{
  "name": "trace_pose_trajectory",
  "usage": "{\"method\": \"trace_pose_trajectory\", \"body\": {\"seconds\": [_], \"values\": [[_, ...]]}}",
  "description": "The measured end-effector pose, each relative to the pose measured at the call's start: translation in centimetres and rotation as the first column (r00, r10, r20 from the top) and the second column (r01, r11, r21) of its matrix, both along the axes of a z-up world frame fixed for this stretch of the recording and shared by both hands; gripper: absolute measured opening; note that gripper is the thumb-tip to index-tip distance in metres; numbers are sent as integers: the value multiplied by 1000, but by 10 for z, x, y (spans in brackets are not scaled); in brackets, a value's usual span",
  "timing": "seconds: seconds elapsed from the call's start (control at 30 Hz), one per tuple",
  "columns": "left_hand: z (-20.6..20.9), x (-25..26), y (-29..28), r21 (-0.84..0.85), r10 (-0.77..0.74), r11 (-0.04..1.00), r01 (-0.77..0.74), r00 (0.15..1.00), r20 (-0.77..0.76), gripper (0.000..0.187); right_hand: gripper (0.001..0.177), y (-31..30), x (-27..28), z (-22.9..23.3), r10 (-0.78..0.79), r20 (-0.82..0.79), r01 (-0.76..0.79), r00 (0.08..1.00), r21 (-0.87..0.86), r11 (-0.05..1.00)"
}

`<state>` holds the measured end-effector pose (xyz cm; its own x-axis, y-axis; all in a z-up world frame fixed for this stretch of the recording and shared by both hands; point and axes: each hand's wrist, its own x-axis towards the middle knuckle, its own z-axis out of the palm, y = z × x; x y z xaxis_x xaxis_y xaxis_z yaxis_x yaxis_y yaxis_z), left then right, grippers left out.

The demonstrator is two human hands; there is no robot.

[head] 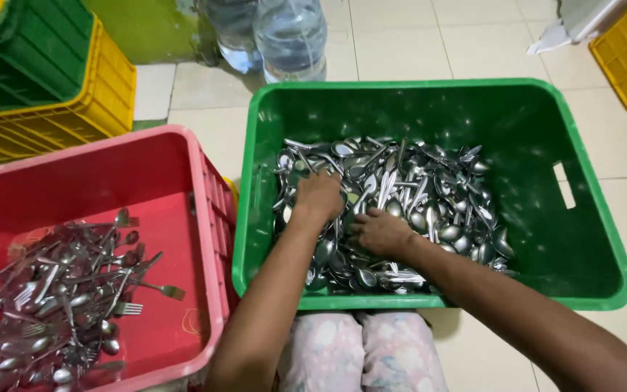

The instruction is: Bundling metal spoons with rubber bands from a large plastic bin

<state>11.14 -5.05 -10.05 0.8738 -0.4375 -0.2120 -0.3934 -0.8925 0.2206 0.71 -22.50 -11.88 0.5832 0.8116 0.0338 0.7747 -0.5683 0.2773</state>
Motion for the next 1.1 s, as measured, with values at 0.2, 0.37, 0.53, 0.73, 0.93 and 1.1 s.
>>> {"method": "trace_pose_trajectory", "body": {"seconds": [0.2,0.37,0.53,0.73,0.93,1.1], "values": [[-35,8,13,117,54,993,-27,972,-227,45,25,-9,9,-29,-85,-159,62,984,-147,987],[-7,3,15,234,65,972,19,935,-348,70,20,-23,18,-81,-73,-77,63,994,-133,989],[-42,1,7,200,63,980,1,949,-309,53,18,-14,11,-20,-112,-110,108,988,-45,993],[-64,9,-1,320,132,947,-37,950,-281,54,38,-6,22,118,-552,-570,542,608,-209,814],[-49,3,-2,363,122,931,-24,960,-251,59,52,-30,39,145,116,-832,767,543,548,333],[-29,0,1,322,89,946,-26,979,-183,34,21,-29,74,108,-62,-688,678,723,690,252]]}}
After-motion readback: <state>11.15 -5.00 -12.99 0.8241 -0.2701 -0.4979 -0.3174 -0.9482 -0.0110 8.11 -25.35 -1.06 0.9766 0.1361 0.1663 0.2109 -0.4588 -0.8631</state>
